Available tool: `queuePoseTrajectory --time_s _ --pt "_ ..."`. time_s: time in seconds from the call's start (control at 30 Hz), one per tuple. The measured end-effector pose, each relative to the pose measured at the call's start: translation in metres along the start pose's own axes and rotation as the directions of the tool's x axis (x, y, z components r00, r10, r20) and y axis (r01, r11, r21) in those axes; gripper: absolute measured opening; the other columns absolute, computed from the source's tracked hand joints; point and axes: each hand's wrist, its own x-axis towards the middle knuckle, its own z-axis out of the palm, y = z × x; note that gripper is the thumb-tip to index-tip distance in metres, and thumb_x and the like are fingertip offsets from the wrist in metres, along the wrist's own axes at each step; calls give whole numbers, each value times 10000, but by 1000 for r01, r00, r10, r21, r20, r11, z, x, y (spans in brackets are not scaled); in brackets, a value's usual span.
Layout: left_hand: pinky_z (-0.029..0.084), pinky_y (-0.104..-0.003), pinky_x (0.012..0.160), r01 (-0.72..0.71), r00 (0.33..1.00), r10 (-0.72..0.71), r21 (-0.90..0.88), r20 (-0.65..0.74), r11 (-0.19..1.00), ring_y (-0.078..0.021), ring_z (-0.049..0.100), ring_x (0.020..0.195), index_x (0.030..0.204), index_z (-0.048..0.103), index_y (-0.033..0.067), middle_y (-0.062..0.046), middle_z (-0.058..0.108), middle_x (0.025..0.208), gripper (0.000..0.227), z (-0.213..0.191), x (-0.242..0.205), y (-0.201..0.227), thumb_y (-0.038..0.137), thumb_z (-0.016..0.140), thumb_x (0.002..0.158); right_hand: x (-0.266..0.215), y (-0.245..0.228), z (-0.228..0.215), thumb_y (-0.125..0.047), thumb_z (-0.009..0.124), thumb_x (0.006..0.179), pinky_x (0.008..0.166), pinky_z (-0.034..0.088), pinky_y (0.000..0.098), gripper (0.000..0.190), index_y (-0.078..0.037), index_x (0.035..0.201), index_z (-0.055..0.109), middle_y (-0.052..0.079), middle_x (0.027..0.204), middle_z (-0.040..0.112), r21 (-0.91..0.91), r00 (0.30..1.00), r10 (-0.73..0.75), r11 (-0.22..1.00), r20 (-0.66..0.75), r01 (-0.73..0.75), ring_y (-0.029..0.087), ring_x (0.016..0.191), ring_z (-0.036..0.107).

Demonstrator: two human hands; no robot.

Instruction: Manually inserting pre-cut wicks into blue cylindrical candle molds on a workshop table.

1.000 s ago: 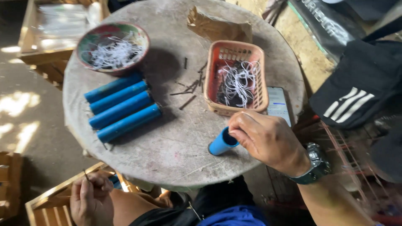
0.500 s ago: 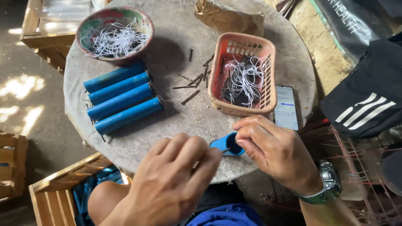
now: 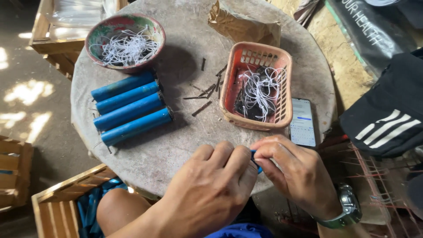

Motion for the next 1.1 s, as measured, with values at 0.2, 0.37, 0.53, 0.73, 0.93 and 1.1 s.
queuePoseTrajectory --time_s 0.2,0.37,0.53,0.73,0.93,1.1 --pt "308 -319 470 -27 999 27 -2 45 1000 -219 417 586 770 525 100 -59 435 706 104 4 6 -3 115 435 819 -3 7 4 -94 486 818 665 467 263 60 -47 825 523 58 859 619 33 998 10 999 -69 -8 164 770 618" --pt "320 -337 471 -21 997 29 -107 72 994 -235 416 589 741 504 82 -74 428 707 88 8 12 -8 91 436 795 -5 11 3 -120 459 834 666 475 287 103 -39 836 523 71 869 621 27 997 12 1000 -76 -10 191 782 621" --pt "327 -342 476 3 996 10 -149 85 989 -238 421 594 707 478 101 -73 420 705 83 10 20 -11 90 446 784 -9 16 1 -103 445 835 688 479 287 90 -36 849 502 81 881 620 99 998 21 995 -58 -15 196 799 629" --pt "329 -349 463 7 992 13 -155 125 988 -249 432 577 723 494 97 -76 432 697 80 8 25 -11 108 447 786 -15 19 1 -87 463 824 717 475 281 66 -43 824 512 58 914 630 83 997 41 996 -64 -35 174 834 628" --pt "321 -340 447 3 991 11 -108 134 994 -236 424 558 718 509 109 -69 430 690 109 5 27 -7 111 434 798 -17 19 2 -135 416 839 732 495 287 157 -17 818 517 97 874 617 147 996 27 989 -85 -14 199 806 629" --pt "329 -342 459 5 992 10 -116 128 993 -236 437 566 716 498 123 -65 450 705 107 3 29 -8 121 446 809 -21 20 4 -133 432 826 746 503 287 150 -20 790 524 98 852 620 157 994 53 987 -95 -38 205 803 637"
